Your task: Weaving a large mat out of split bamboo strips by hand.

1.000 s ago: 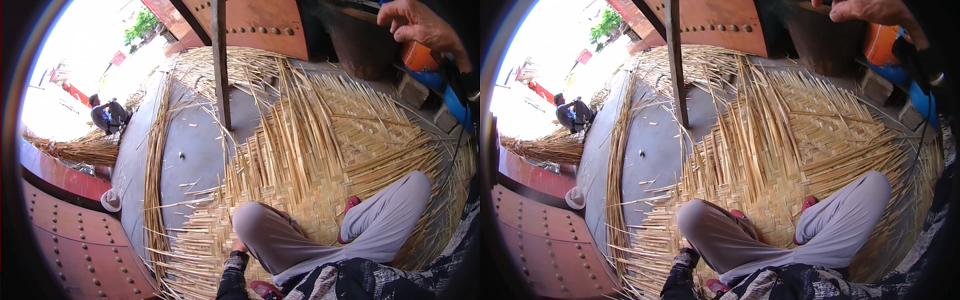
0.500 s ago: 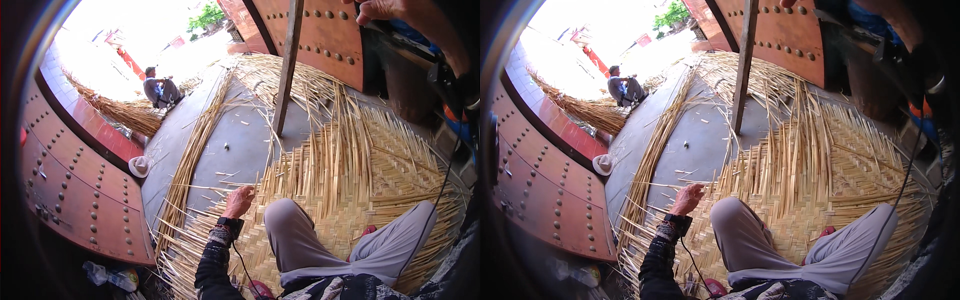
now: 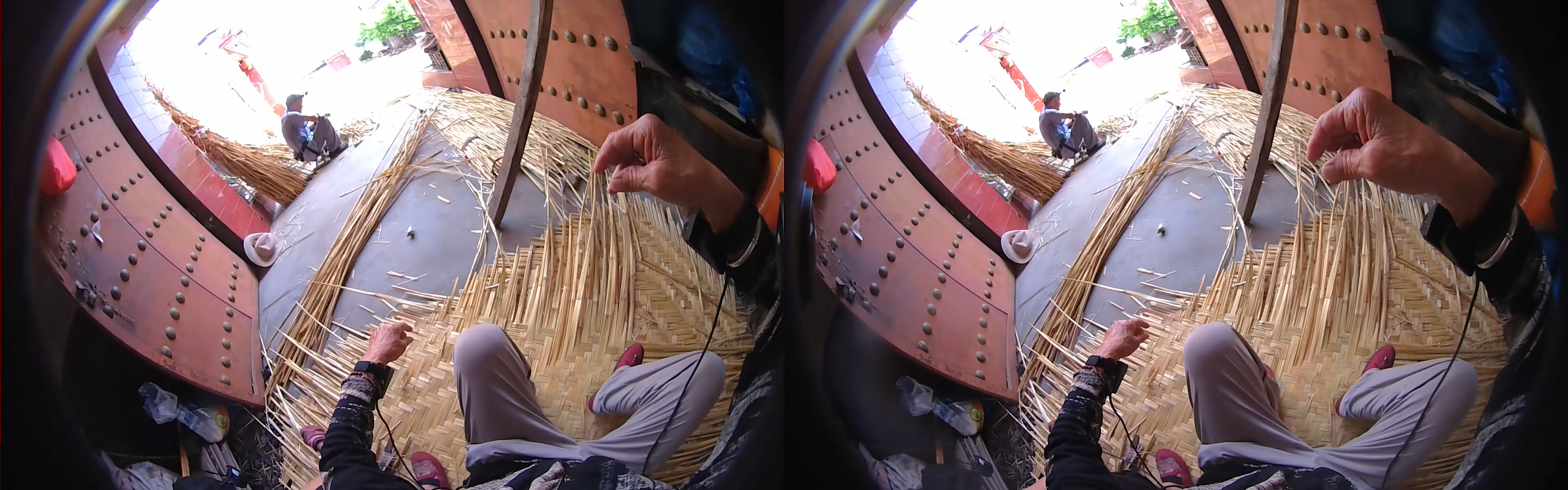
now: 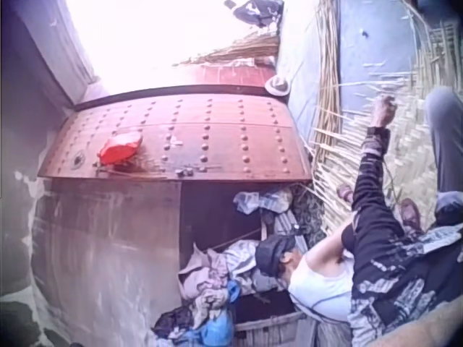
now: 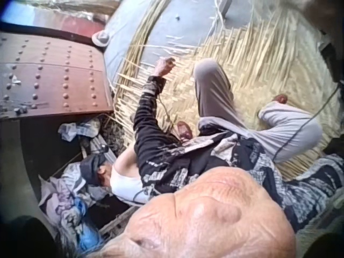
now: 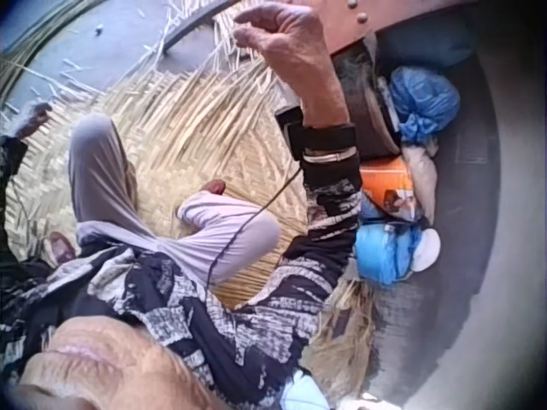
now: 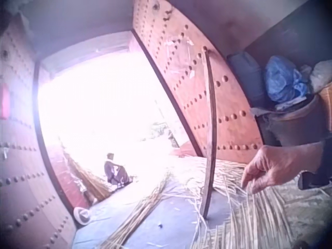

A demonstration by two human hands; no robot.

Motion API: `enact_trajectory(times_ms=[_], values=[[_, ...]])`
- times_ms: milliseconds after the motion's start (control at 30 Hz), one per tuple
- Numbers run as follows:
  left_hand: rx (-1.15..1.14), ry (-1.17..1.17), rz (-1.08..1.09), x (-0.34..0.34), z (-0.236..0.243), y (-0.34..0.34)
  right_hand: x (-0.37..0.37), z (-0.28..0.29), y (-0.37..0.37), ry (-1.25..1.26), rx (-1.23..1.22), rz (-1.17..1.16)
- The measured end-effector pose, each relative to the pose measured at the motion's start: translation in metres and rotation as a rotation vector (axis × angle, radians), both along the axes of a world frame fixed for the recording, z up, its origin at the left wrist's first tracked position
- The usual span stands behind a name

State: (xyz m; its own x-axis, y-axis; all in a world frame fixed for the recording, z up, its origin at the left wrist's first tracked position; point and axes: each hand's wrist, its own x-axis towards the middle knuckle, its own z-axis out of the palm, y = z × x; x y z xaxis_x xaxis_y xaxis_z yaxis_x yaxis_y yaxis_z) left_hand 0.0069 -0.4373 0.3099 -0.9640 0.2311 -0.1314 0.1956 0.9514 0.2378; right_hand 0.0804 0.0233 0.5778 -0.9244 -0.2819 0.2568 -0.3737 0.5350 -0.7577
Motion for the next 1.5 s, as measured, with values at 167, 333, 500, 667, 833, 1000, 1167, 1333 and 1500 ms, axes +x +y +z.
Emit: enact_trajectory(times_ms=[167, 333, 500, 667, 833, 1000, 1167, 1333, 1500], values=[[-0.007, -0.109, 0.017, 0.010, -0.005, -0.017, -0.019, -0.026, -0.006, -0.062, 0.015, 0.057], [-0.036, -0.116, 0.089, 0.025, 0.004, -0.022, -0.041, -0.044, -0.009, -0.092, 0.027, 0.137], [-0.052, -0.129, 0.164, 0.042, 0.024, -0.030, -0.060, -0.057, -0.026, -0.179, -0.143, 0.232], [-0.077, -0.110, 0.176, 0.053, 0.033, -0.049, -0.076, -0.059, -0.042, -0.160, -0.351, 0.357], [-0.125, -0.139, 0.195, 0.058, 0.034, -0.058, -0.084, -0.066, -0.068, -0.162, -0.614, 0.427], [-0.078, -0.174, 0.169, 0.044, 0.023, -0.046, -0.080, -0.079, -0.080, -0.294, -0.787, 0.429], [-0.120, -0.233, 0.164, 0.021, 0.011, -0.038, -0.086, -0.091, -0.089, -0.338, -0.766, 0.410], [-0.141, -0.198, 0.154, -0.008, -0.011, -0.061, -0.110, -0.117, -0.092, -0.408, -0.744, 0.424], [-0.108, -0.210, 0.249, -0.047, -0.047, -0.077, -0.139, -0.163, -0.099, -0.530, -0.769, 0.342]])
